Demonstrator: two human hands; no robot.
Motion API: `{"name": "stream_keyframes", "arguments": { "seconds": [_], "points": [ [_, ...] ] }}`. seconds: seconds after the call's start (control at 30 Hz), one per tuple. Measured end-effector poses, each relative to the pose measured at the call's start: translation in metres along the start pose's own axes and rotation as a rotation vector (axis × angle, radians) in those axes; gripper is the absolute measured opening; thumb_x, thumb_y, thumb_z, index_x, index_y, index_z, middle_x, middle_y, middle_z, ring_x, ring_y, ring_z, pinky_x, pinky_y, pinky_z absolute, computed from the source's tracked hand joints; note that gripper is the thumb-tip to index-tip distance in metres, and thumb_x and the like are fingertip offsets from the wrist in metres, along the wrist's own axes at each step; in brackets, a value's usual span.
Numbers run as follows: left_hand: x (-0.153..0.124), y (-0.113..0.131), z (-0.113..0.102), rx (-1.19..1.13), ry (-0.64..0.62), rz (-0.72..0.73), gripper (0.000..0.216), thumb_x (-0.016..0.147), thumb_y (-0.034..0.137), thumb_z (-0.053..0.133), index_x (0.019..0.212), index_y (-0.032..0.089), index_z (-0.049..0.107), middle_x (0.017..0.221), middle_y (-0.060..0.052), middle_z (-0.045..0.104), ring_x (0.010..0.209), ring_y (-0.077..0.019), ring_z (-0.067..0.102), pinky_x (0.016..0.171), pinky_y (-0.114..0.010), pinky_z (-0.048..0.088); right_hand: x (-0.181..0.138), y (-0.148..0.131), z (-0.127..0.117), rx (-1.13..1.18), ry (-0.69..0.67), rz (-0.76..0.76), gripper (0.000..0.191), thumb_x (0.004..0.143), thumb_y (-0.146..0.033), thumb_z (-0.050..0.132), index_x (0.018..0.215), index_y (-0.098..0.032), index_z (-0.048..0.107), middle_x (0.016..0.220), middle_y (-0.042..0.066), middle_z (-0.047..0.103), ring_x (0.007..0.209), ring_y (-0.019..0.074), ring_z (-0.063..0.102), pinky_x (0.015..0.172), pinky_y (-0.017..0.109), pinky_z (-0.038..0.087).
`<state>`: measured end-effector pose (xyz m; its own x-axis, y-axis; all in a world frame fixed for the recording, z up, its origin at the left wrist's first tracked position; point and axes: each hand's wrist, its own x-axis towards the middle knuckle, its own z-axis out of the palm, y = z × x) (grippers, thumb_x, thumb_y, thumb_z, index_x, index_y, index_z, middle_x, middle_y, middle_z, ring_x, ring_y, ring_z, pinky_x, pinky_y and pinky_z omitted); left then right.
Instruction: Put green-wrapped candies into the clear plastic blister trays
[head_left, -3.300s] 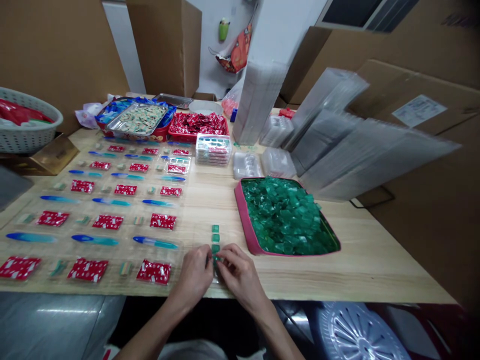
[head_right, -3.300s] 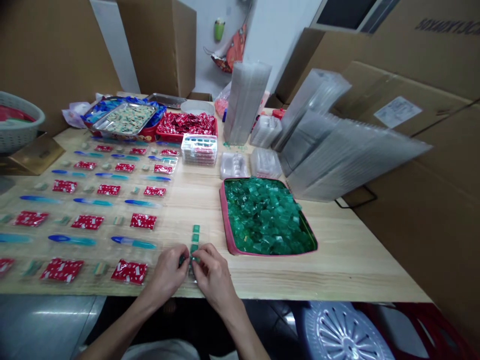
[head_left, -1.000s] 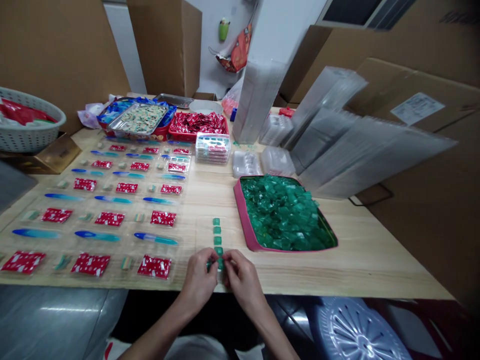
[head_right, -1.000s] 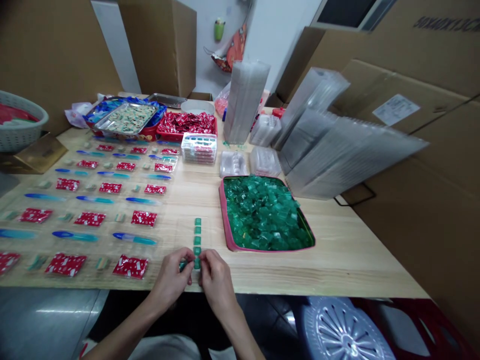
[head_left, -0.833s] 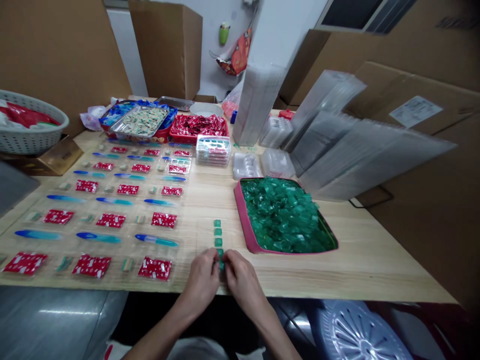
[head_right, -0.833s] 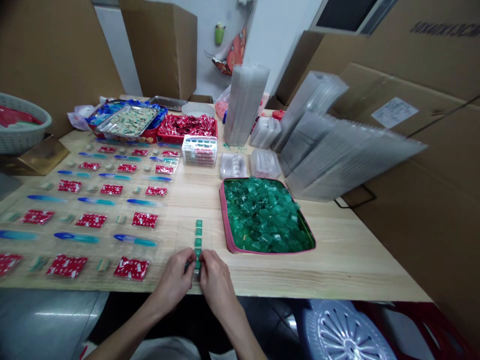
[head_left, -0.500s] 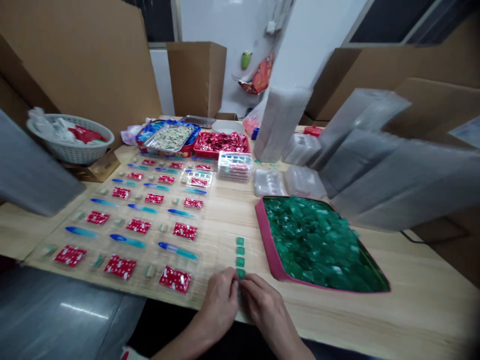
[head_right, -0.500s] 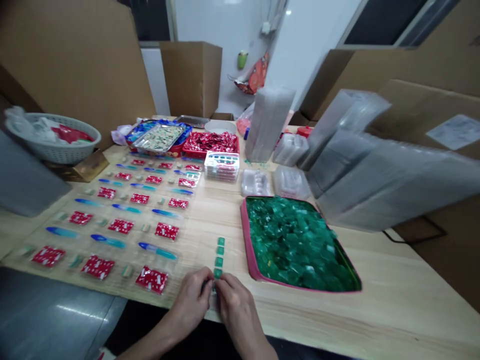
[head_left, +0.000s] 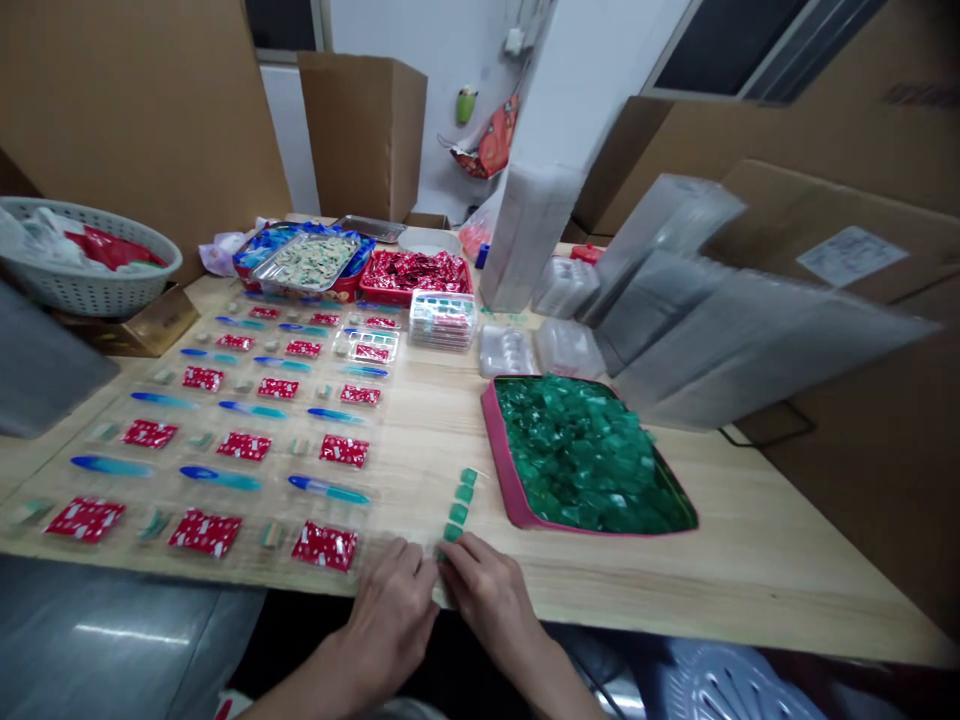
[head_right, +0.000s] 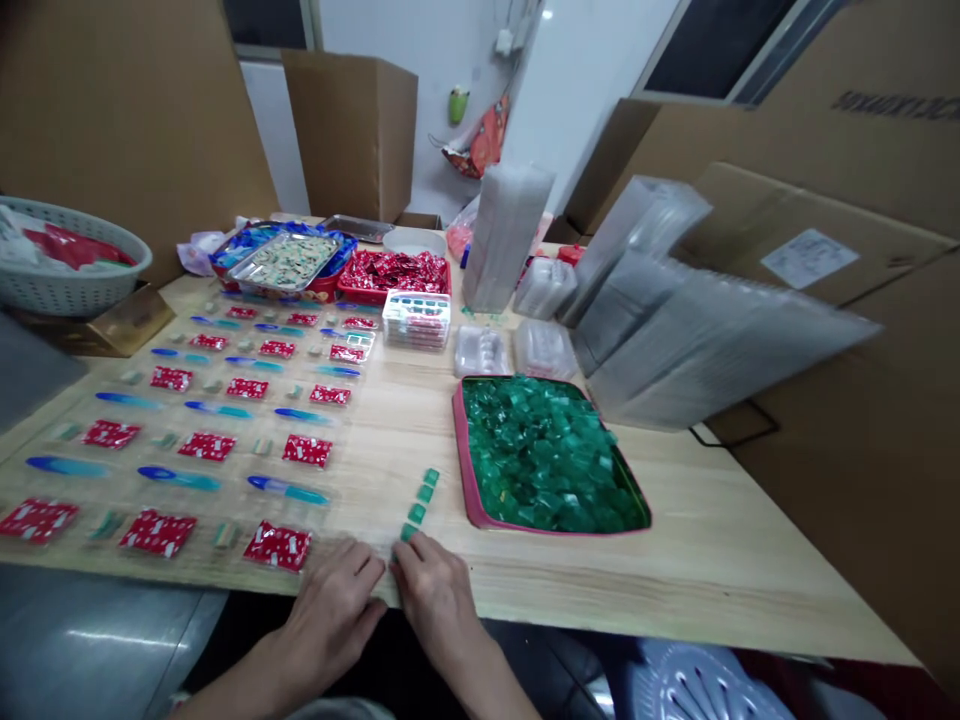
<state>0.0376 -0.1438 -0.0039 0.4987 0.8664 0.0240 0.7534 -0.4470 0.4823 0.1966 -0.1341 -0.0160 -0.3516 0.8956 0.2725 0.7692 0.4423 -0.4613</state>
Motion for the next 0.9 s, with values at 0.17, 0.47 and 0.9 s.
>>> {"name": "stream_keyframes", "arguments": {
  "seconds": [0.17,0.47,0.9],
  "points": [
    [-0.015,-0.005,0.011,0.15,-0.042,0.22,0.043,0.071,0.015,0.062,0.113,0.015,0.05,0.1,-0.01,0.06,0.092,-0.0274,0.052,0.081,-0.043,0.044,-0.026,-0.017,-0.015,0.217,-0.045,0.014,0.033,0.085,-0.008,0.044,0.113,-0.018,0.059,0.086,0.009,0.07,0.074,0.0198,0.067,0.066,0.027,0.053],
    [-0.011,-0.001,0.025,0.306,0.214,0.382,0.03,0.087,0.006,0.036,0.11,0.012,0.053,0.08,-0.009,0.058,0.076,-0.0222,0.052,0.071,-0.038,0.043,-0.017,0.037,-0.033,0.113,0.097,0.041,0.069,0.07,0.003,0.036,0.132,-0.023,0.049,0.131,0.009,0.055,0.123,0.0227,0.049,0.1,0.046,0.045],
    [-0.022,-0.005,-0.019,0.025,0.125,0.392,0.021,0.082,0.013,0.043,0.087,0.012,0.064,0.068,-0.01,0.059,0.066,-0.0204,0.05,0.059,-0.033,0.038,-0.017,0.066,-0.021,0.166,0.011,-0.211,0.049,0.081,-0.011,0.049,0.126,-0.028,0.055,0.124,0.008,0.06,0.115,0.0253,0.054,0.091,0.041,0.05]
  ]
}}
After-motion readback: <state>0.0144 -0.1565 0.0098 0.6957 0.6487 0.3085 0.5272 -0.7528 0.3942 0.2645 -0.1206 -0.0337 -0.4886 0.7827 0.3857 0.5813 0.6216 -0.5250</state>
